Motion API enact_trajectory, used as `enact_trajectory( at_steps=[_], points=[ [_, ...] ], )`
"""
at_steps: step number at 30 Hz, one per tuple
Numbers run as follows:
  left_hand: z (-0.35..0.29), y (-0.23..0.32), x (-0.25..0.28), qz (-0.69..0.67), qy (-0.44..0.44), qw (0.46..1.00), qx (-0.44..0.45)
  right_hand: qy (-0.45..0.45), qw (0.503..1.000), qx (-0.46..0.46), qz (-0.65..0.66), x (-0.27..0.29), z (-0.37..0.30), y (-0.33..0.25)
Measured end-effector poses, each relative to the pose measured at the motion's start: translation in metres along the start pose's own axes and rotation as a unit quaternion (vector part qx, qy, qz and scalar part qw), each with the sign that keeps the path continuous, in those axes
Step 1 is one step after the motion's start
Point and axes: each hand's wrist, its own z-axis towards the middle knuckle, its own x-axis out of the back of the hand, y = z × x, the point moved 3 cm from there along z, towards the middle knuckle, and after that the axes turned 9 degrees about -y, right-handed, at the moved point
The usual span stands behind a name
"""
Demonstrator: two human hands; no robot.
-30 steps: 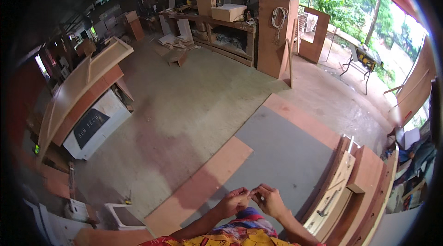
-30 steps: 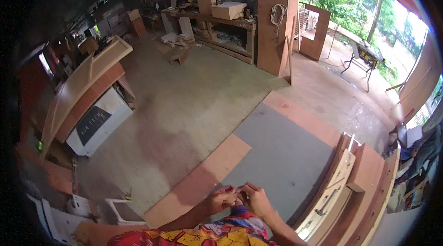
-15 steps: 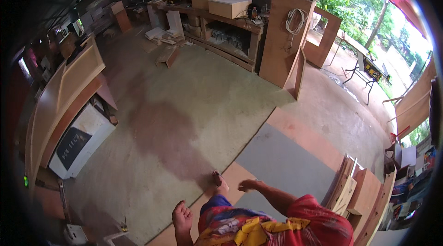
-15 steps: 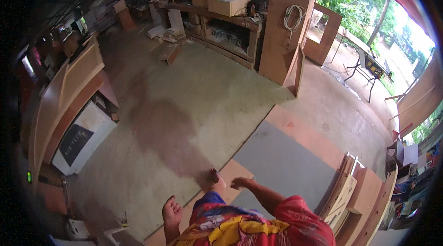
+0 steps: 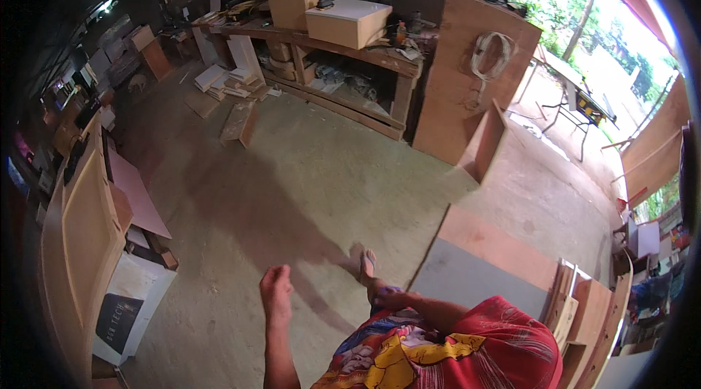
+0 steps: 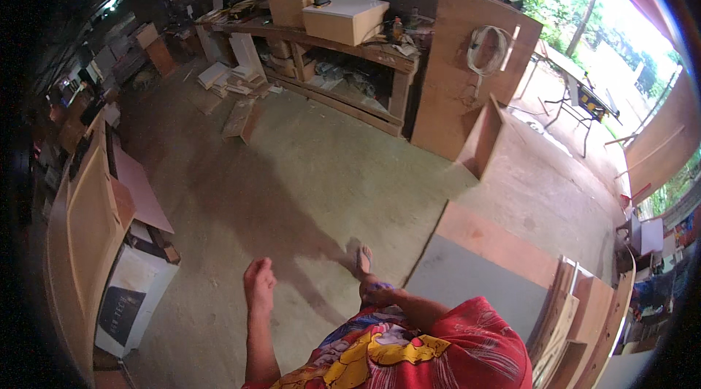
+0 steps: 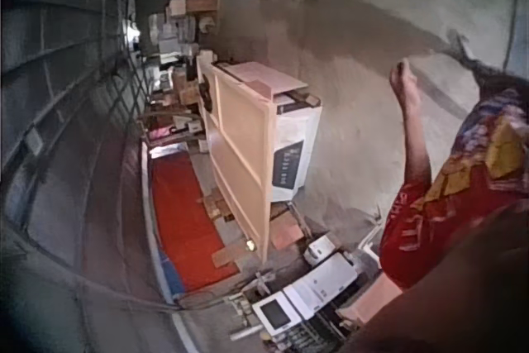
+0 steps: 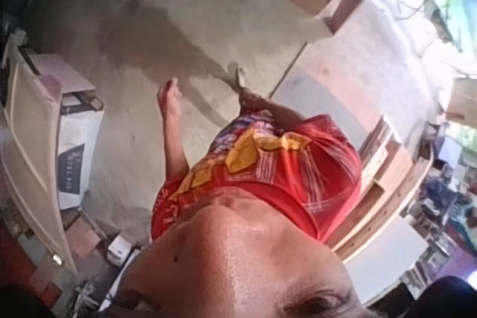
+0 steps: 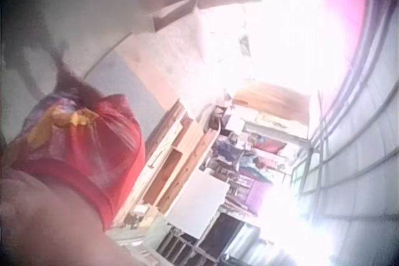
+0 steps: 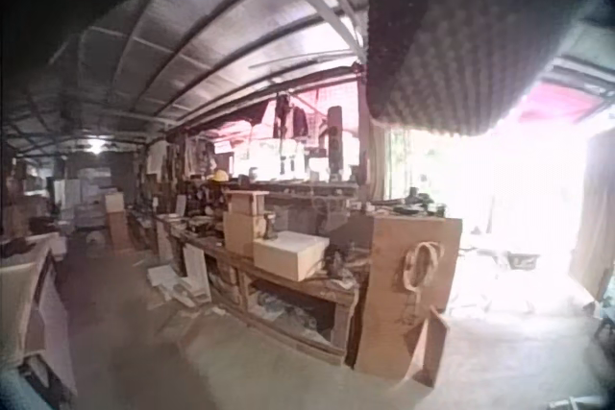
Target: The person assembles a wooden cabinet by inserting a metal drawer slide into a pre-drilled slot, then uses a cordless drill to drive screws into the slide to secure it. The person also retrieves screws from a storage box and applies red tape to the edge of a wooden panel.
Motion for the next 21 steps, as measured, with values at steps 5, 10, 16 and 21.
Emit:
enact_trajectory(
  at_steps=[5,10,16,21],
  points=[
    [0.196,0.006,-0.049,-0.055,-0.121,0.990,0.042,-0.214,0.973,0.088,0.005,0.211,0.106,-0.090],
    [0.335,0.033,-0.009,-0.099,-0.026,0.982,0.161,-0.272,0.957,0.081,-0.055,0.392,0.146,-0.170],
    [0.505,0.084,0.109,-0.065,0.240,0.968,0.031,-0.246,0.924,0.184,-0.228,0.552,0.306,-0.181],
    [0.664,0.094,0.193,-0.121,0.341,0.931,0.047,0.013,0.962,0.218,-0.161,0.754,0.363,-0.286]
  ],
)
